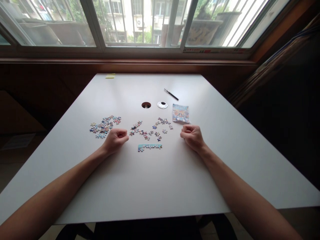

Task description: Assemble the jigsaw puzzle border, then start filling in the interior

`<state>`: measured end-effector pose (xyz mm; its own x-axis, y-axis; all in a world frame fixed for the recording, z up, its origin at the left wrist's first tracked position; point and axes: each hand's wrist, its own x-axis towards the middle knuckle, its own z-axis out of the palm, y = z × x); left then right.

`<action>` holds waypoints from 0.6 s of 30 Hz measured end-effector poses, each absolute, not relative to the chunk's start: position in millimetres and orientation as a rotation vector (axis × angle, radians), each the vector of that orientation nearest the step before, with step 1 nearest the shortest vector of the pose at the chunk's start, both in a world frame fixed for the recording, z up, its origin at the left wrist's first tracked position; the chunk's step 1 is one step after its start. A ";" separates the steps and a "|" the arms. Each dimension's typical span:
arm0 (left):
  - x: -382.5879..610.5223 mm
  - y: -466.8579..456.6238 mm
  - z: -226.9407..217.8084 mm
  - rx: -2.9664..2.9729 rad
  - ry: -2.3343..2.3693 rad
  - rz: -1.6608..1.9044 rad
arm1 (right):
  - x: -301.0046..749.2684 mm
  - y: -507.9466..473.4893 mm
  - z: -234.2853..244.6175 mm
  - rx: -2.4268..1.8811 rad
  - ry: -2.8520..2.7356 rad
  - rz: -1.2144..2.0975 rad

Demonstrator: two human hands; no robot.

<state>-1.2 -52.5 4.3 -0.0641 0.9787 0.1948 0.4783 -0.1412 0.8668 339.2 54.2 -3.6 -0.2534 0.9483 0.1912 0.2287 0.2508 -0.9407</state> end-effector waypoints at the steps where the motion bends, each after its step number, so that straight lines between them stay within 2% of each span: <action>1: -0.9 -52.3 5.4 1.653 1.567 1.152 | 338.5 54.7 -3.7 -1.099 -1.677 1.059; 18: -0.2 -53.1 8.4 1.688 1.605 1.122 | 326.4 52.1 0.6 -1.120 -1.799 0.881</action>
<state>-0.2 -53.1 8.4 -0.0612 0.9786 0.1965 0.5204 -0.1367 0.8429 326.4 52.1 0.6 -0.2670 0.9234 0.2757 0.3483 0.3592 -0.8658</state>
